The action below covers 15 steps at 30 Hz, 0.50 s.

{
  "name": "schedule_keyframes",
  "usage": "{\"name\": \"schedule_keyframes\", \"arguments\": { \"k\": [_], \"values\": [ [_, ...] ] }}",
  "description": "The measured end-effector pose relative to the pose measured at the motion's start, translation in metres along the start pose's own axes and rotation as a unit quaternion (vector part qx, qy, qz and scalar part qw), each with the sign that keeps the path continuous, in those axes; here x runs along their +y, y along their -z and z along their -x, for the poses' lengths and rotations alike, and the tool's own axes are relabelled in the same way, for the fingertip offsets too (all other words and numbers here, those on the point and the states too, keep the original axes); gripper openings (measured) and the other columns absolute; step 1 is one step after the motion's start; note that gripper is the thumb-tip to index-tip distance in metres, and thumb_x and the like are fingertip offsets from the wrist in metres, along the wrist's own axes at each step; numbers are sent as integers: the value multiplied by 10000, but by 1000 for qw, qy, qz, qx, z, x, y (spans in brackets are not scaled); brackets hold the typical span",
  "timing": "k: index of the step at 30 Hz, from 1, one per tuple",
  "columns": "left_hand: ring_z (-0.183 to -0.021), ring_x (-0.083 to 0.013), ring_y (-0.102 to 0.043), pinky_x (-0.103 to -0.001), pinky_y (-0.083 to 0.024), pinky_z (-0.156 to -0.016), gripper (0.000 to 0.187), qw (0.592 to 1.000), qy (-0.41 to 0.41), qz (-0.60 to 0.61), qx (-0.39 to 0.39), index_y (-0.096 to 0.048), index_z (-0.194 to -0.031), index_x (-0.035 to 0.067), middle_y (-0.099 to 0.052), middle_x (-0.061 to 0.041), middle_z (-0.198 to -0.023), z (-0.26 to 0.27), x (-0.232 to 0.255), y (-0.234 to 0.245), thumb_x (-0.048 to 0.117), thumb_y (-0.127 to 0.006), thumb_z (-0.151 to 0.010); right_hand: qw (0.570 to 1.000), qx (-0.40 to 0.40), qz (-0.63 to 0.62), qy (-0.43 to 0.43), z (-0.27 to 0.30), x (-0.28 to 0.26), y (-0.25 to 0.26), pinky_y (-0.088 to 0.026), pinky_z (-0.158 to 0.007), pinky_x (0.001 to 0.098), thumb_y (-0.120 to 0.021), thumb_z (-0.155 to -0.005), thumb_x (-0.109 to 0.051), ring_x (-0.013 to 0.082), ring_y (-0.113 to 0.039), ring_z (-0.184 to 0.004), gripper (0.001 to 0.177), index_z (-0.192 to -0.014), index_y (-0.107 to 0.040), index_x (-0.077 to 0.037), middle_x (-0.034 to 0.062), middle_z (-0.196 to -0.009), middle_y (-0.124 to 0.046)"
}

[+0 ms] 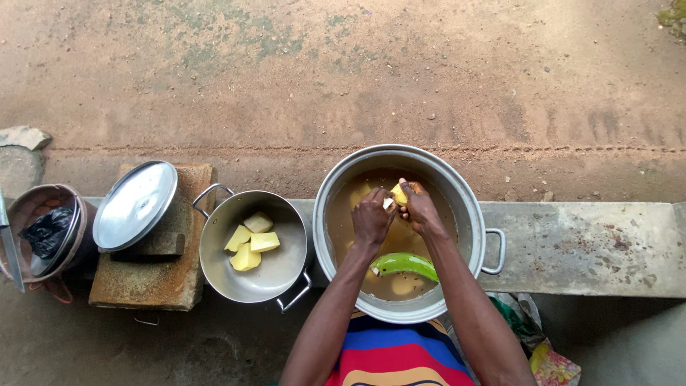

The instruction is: The person washes cut pieces of root vegetables and a plantain in a large pot of water by hand, then transfers the cleaned pieces into a smaller pot.

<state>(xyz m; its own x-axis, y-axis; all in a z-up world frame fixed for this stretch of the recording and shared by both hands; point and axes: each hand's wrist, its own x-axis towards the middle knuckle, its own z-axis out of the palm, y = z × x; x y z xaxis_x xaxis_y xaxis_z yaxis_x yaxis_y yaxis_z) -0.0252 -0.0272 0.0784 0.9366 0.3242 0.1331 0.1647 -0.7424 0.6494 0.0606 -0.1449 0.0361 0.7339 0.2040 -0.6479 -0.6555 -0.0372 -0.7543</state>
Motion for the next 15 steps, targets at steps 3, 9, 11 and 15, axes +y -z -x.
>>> {"name": "schedule_keyframes", "arguments": {
  "k": [3, 9, 11, 15],
  "values": [
    [-823, -205, -763, -354, -660, -746, 206, 997, 20, 71, -18, -781, -1042, 142, -773, -45, -1031, -12, -21, -8, 240, -824, -867, 999, -11, -44, 6, 2, 5, -3, -334, -391, 200, -607, -1011, -397, 63, -434, -493, 300, -1080, -555, -109, 3, -729, -591],
    [-866, -204, -766, -360, -654, -779, 132, 979, -75, 189, -23, -808, -989, 153, -785, -48, -1026, -9, -32, -11, 222, -805, -876, 998, 8, -57, 4, 2, 4, 9, -352, -401, 195, -618, -1018, -394, 50, -431, -499, 279, -1061, -583, -121, -12, -728, -581],
    [-824, -203, -761, -364, -642, -744, 131, 983, -64, 170, -26, -809, -979, 152, -791, -40, -998, -6, -25, -3, 233, -804, -876, 999, 14, -52, 7, 3, 5, 10, -354, -402, 197, -615, -1020, -389, 55, -440, -503, 279, -1066, -576, -117, -9, -731, -569],
    [-768, -227, -739, -394, -595, -679, 137, 990, -82, 114, -25, -821, -944, 144, -784, -45, -934, -1, -14, 8, 257, -818, -867, 999, 26, -25, 6, 12, 7, 11, -368, -404, 198, -594, -1026, -399, 57, -445, -520, 321, -1128, -584, -96, -4, -752, -564]
  ]
}}
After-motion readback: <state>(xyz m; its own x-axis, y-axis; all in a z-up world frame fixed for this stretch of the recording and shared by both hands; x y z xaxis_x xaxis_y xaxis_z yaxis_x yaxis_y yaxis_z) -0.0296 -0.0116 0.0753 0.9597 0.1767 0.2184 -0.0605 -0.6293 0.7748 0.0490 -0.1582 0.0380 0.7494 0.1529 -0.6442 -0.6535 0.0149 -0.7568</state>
